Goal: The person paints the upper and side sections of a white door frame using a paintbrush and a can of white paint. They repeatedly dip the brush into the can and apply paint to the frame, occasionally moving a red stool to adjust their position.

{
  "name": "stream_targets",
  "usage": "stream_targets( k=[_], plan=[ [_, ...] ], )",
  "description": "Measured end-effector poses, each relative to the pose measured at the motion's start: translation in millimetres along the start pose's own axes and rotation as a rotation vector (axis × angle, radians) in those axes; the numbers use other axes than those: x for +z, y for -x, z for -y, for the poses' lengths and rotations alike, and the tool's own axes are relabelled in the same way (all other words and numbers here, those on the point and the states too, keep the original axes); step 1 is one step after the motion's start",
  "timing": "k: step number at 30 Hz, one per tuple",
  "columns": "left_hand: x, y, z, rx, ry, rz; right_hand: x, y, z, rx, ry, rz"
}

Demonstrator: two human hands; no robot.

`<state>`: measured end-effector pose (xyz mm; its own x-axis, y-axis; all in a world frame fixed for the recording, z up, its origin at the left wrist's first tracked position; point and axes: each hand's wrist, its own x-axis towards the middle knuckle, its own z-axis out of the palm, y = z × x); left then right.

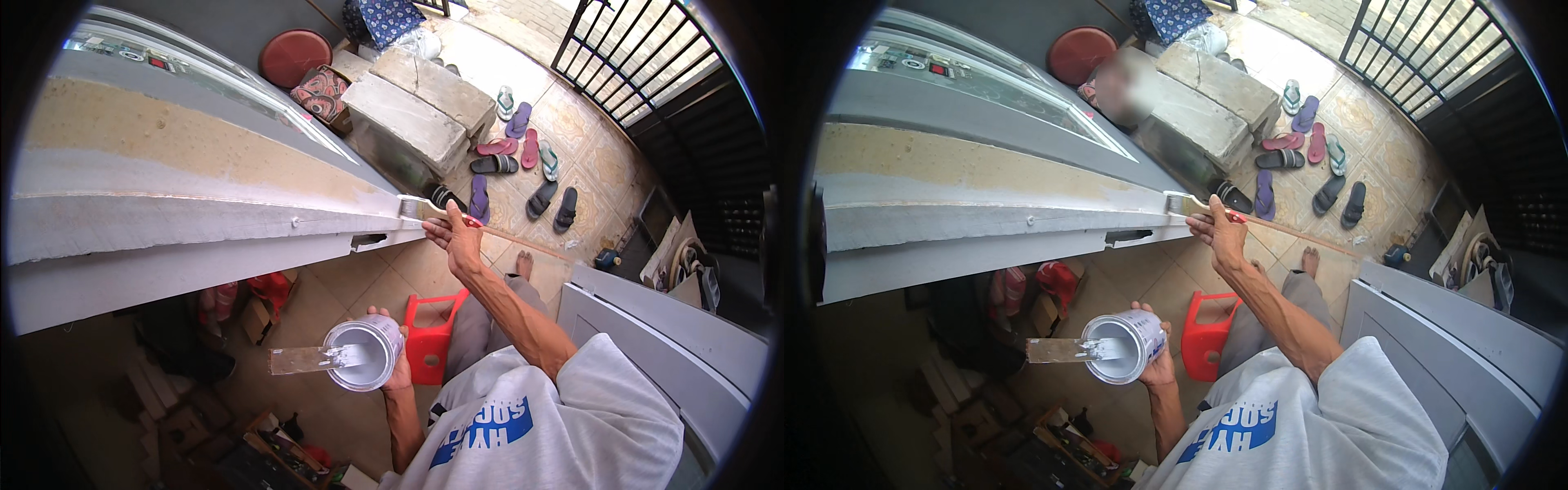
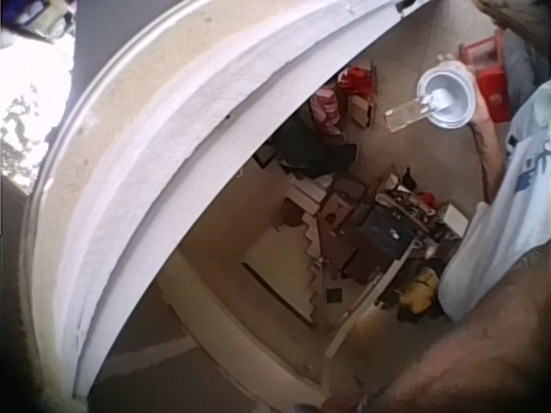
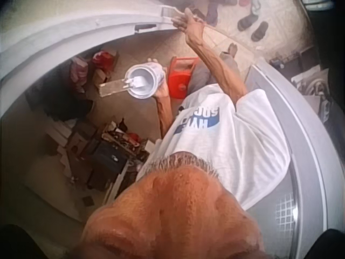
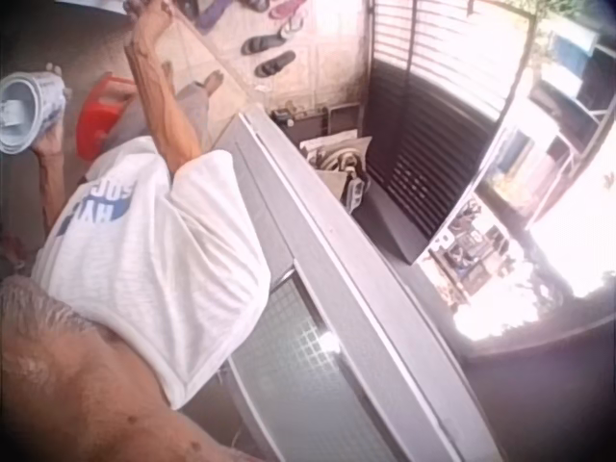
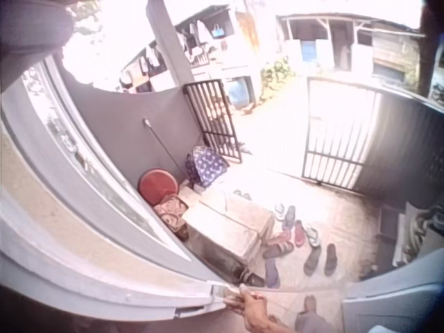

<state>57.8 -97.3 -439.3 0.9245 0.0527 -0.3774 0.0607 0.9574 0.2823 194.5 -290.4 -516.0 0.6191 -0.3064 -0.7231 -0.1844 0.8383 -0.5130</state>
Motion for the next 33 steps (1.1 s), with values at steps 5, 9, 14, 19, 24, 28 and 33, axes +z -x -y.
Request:
stream_targets(
  k=[5,9,14,19,24,28,33],
  plan=[
    [-7,2,-5,0.025,-0.039,-0.004,-10,11,15,0.016,-0.077,0.081],
    [-2,0,-2,0.022,0.075,0.013,-41,-12,7,0.016,0.117,0.0],
    [-1,-1,-4,0.01,-0.039,-0.013,-7,-9,-13,0.011,0.2,0.095],
    [-2,2,0,0.012,-0.014,0.015,26,37,25,-0.025,0.232,0.217],
    [-2,5,6,-0.005,0.057,0.014,54,82,82,-0.059,0.209,0.351],
    [3,5,7,-0.015,0.08,0.051,70,111,120,-0.123,0.172,0.539],
    [8,2,9,-0.004,0.078,0.095,40,102,121,-0.503,0.352,0.523]
  ],
)
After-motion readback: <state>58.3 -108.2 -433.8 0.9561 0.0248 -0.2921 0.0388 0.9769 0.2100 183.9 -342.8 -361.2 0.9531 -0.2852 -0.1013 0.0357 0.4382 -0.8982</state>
